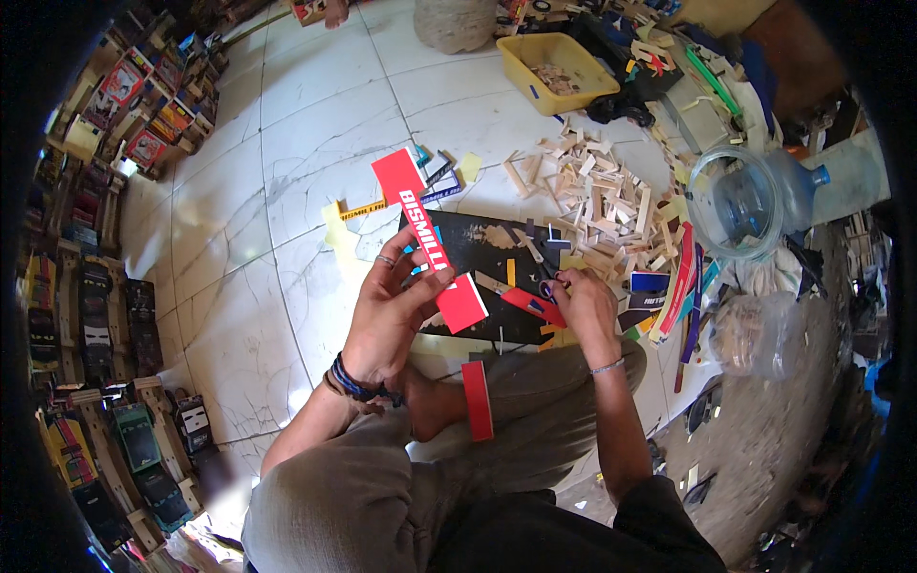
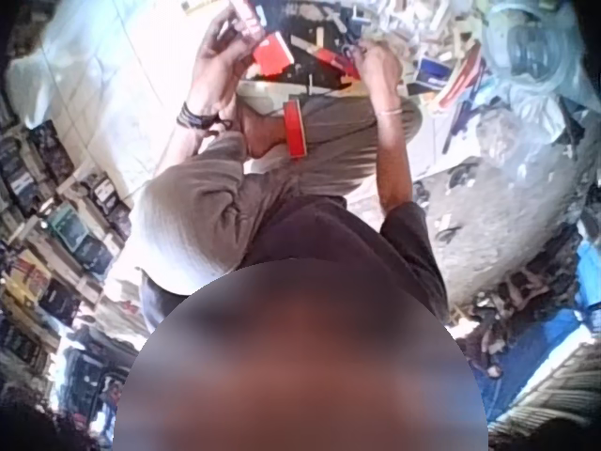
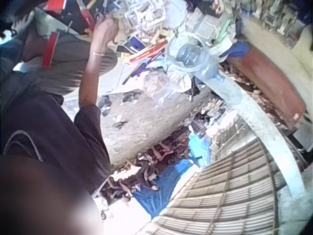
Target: The person sits on the floor and uses scissors to cut a red paper strip with the word 'BISMILLAH' printed on it. They trim the edges, fold the strip, and continue cutting it into smaller pieces.
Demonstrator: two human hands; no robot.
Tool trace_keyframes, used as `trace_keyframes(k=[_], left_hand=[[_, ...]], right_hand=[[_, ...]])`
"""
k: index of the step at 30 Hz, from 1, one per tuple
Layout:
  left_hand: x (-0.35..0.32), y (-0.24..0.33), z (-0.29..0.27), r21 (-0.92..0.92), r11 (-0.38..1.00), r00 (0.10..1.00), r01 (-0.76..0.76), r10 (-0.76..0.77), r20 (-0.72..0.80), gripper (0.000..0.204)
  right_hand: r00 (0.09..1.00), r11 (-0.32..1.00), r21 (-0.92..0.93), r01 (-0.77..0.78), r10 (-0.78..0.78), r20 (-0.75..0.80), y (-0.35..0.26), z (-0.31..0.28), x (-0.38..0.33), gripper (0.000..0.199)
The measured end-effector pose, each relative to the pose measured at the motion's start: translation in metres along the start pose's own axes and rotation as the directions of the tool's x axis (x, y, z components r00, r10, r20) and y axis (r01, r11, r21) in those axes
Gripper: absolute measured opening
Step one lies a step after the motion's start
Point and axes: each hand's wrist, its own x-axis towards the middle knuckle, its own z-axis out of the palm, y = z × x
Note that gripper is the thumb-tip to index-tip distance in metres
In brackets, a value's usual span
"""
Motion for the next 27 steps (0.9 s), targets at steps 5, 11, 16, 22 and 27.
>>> trace_keyframes(k=[5, 11, 16, 22, 27], left_hand=[[0.0, -0.003, -0.003, -0.03, 0.999, 0.998, -0.028, 0.029, 0.054, 0.069], [0.003, -0.001, -0.003, 0.024, 0.999, 0.999, -0.032, 0.031, 0.023, 0.061], [-0.001, 0.002, -0.004, 0.022, 0.999, 0.999, -0.04, 0.04, 0.031, 0.05], [-0.001, 0.004, -0.002, 0.008, 0.994, 0.993, -0.105, 0.104, 0.054, 0.046], [-0.005, 0.007, 0.004, 0.015, 0.991, 0.99, -0.137, 0.136, 0.044, 0.043]], right_hand=[[0.999, 0.999, -0.023, 0.044, -0.043, 0.017, 0.001, 0.002, 0.001, 0.027], [0.997, 0.998, -0.042, 0.042, -0.039, 0.062, -0.005, -0.006, 0.011, 0.028], [0.999, 0.999, -0.008, 0.037, -0.037, -0.011, -0.011, -0.025, 0.006, 0.028], [0.939, 0.412, 0.844, -0.343, 0.17, 0.299, 0.005, -0.035, -0.019, 0.026], [0.872, -0.049, 0.872, -0.487, 0.027, 0.488, -0.021, -0.028, -0.069, 0.02]])
